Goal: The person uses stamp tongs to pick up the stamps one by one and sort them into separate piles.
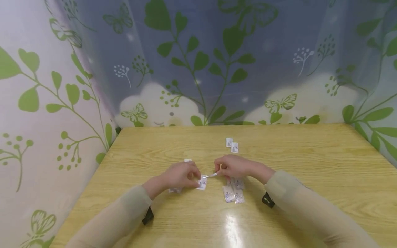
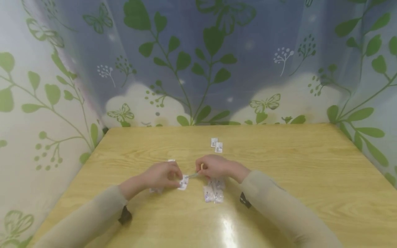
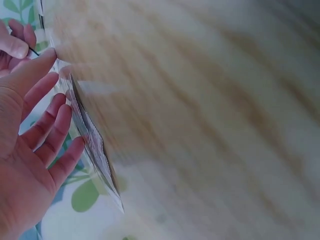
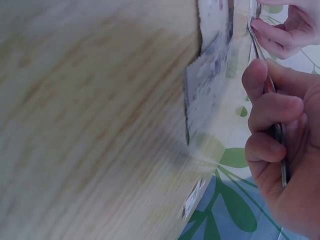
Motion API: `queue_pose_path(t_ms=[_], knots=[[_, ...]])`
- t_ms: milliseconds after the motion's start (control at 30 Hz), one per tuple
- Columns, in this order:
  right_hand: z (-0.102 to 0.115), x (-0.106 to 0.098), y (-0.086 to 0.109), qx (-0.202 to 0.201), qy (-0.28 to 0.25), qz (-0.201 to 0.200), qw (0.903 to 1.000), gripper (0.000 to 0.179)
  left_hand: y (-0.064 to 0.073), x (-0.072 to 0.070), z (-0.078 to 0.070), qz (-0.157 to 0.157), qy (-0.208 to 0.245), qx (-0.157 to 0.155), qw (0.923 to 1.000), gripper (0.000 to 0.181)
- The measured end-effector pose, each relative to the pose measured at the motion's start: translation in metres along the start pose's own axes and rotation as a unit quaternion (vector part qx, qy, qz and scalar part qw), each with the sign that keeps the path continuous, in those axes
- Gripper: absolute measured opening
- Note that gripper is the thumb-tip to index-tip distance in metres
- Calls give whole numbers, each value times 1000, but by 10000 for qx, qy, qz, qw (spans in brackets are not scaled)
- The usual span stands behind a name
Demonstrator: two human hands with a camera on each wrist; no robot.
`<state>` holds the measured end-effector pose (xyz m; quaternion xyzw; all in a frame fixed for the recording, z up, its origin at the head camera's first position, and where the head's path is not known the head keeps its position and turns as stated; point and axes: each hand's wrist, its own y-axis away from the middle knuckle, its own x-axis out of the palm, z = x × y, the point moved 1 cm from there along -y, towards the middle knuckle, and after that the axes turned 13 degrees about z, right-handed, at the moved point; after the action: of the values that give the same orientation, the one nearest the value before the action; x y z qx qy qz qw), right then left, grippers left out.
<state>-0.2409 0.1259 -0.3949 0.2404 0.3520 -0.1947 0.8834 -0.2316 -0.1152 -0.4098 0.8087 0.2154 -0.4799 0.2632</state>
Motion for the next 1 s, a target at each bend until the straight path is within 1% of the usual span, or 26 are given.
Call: queue_pose_path(t_ms=[133, 233, 367, 533, 600, 667, 733, 800, 833, 900, 967, 1000], knots=[[1, 1, 2, 83, 166, -98, 9998, 8, -1, 1, -3, -48, -54, -124, 9999, 20], [2, 3, 5, 131, 194, -135, 9996, 8, -2, 2, -4, -98, -113, -192, 9997, 21], [3, 6, 10, 142, 123, -113, 9998, 6, -1, 2, -5, -151, -170, -250, 9994, 22], [3, 9, 13, 173, 47, -129, 9998, 6, -1, 2, -5, -115, -118, -293, 9994, 23], [3, 10, 12, 169, -4, -142, 9998, 6, -1, 2, -2, -63, 32, -210, 9998, 21], [2, 10, 12, 134, -61, -136, 9998, 7, 0, 0, 2, -38, 353, -42, 9994, 19], [2, 10, 13, 92, -126, -116, 9998, 7, 1, -4, 9, -78, 615, 98, 9980, 16], [1, 8, 15, 78, -223, -103, 9997, 7, 4, -11, 15, -223, 806, 153, 9964, 15], [0, 7, 16, 92, -221, -121, 9996, 7, 5, -14, 19, -324, 842, 135, 9958, 14], [-3, 3, 19, 102, -250, -151, 9995, 8, 7, -21, 28, -514, 783, -26, 9956, 14], [-5, -2, 24, 80, -266, -203, 9994, 7, 9, -26, 36, -620, 783, -200, 9948, 15], [-7, -5, 26, 57, -255, -227, 9994, 7, 9, -28, 40, -621, 805, -283, 9944, 16]])
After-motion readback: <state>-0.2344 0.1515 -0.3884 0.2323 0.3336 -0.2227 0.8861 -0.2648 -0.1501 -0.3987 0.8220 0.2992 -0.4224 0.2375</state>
